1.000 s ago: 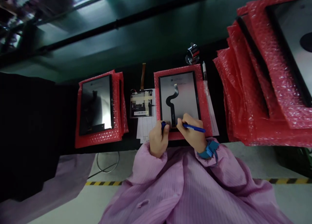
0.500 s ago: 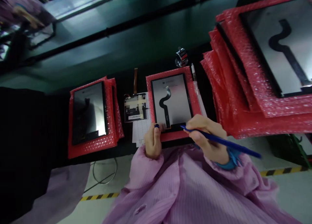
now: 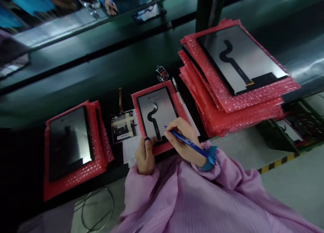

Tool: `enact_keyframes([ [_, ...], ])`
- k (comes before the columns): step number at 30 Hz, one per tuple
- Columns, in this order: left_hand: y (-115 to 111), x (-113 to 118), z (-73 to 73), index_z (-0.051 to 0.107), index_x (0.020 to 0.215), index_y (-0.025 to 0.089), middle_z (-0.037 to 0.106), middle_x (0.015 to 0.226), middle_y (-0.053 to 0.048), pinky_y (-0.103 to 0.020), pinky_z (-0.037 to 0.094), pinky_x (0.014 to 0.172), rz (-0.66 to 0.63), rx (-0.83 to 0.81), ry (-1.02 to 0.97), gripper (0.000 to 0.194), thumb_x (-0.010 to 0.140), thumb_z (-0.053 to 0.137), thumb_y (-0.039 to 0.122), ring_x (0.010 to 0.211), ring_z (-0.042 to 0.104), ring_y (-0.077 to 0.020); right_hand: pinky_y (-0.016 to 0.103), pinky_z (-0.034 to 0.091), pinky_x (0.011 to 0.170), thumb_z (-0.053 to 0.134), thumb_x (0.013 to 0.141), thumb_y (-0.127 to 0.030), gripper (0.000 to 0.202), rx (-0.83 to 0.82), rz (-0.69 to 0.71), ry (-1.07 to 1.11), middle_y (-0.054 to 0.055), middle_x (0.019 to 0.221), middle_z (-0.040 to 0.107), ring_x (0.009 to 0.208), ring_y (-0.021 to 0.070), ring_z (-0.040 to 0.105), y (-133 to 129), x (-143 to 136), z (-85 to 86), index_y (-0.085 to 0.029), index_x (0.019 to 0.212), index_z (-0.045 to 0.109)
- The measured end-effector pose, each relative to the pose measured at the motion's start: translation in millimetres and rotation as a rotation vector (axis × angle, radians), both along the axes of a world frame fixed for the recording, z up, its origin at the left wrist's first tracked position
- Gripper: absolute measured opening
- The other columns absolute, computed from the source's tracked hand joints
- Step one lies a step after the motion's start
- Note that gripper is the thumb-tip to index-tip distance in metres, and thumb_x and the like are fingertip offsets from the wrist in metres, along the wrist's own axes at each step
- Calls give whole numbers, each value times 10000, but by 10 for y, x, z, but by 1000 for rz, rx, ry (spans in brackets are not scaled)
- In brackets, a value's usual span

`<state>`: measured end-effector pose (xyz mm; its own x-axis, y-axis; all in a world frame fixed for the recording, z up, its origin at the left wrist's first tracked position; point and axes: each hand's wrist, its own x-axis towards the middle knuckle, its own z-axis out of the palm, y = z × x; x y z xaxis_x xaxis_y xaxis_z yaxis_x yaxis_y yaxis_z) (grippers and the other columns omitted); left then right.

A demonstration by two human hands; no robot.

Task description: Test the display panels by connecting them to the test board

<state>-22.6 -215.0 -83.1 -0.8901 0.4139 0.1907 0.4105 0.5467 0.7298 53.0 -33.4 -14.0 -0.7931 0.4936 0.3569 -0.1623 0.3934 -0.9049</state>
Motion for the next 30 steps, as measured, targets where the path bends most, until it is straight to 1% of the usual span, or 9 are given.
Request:
enact_keyframes([
  [2, 13, 3, 12, 570, 874, 216, 640, 699, -13, -270, 404, 595, 9, -21, 29, 327, 1057, 336, 352, 601, 598, -152, 223, 442, 591, 589, 938, -227, 35, 8, 35, -40, -5, 830, 602, 660, 82, 560, -118, -157, -269, -200, 919, 579],
  [4, 26, 1, 19, 556, 875, 216, 640, 695, -14, -274, 393, 589, 16, -36, 66, 330, 1063, 322, 354, 587, 584, -153, 209, 422, 557, 585, 926, -236, 58, -4, 23, -80, -26, 763, 585, 611, 76, 545, -182, -256, -468, -200, 906, 544],
  [7, 39, -3, 23, 548, 890, 215, 627, 674, -11, -279, 379, 580, 15, -43, 99, 358, 1074, 291, 384, 577, 572, -159, 201, 373, 526, 591, 935, -273, 227, 34, -18, -134, -61, 622, 485, 528, 63, 473, -213, -301, -594, -205, 768, 452],
  [9, 41, -5, 23, 548, 893, 211, 617, 663, -11, -282, 380, 581, 20, -53, 105, 389, 1079, 269, 408, 573, 567, -163, 206, 338, 518, 586, 946, -279, 340, 109, -33, -142, -67, 563, 411, 493, 54, 402, -215, -300, -595, -199, 681, 389],
  [11, 40, -8, 22, 554, 896, 208, 614, 667, -14, -284, 382, 585, 24, -69, 100, 415, 1082, 253, 425, 573, 560, -164, 211, 319, 511, 583, 948, -273, 387, 169, -37, -143, -67, 536, 382, 476, 50, 364, -216, -299, -572, -194, 641, 360],
  [14, 39, -11, 29, 566, 913, 204, 616, 683, -15, -284, 378, 595, 8, -71, 72, 436, 1085, 239, 434, 583, 555, -161, 216, 308, 495, 582, 947, -275, 396, 211, -21, -147, -67, 522, 380, 460, 52, 358, -217, -310, -550, -194, 630, 358],
  [19, 46, -15, 57, 574, 914, 203, 604, 690, -15, -285, 373, 605, 2, -56, 32, 451, 1085, 233, 444, 597, 541, -157, 218, 334, 503, 592, 947, -288, 386, 258, 8, -170, -61, 521, 412, 458, 57, 389, -226, -322, -566, -194, 637, 382],
  [26, 43, -8, 60, 580, 917, 193, 610, 697, -16, -287, 355, 591, -2, -54, 31, 456, 1084, 237, 441, 580, 524, -148, 234, 333, 497, 582, 947, -284, 389, 232, -3, -188, -49, 520, 457, 462, 64, 412, -224, -290, -561, -193, 620, 392],
  [30, 40, -9, 59, 587, 918, 192, 613, 701, -21, -288, 373, 609, 1, -56, 6, 474, 1082, 229, 456, 603, 545, -154, 223, 409, 528, 594, 967, -295, 369, 22, -26, -143, -50, 555, 514, 503, 78, 530, -192, -248, -568, -197, 658, 415],
])
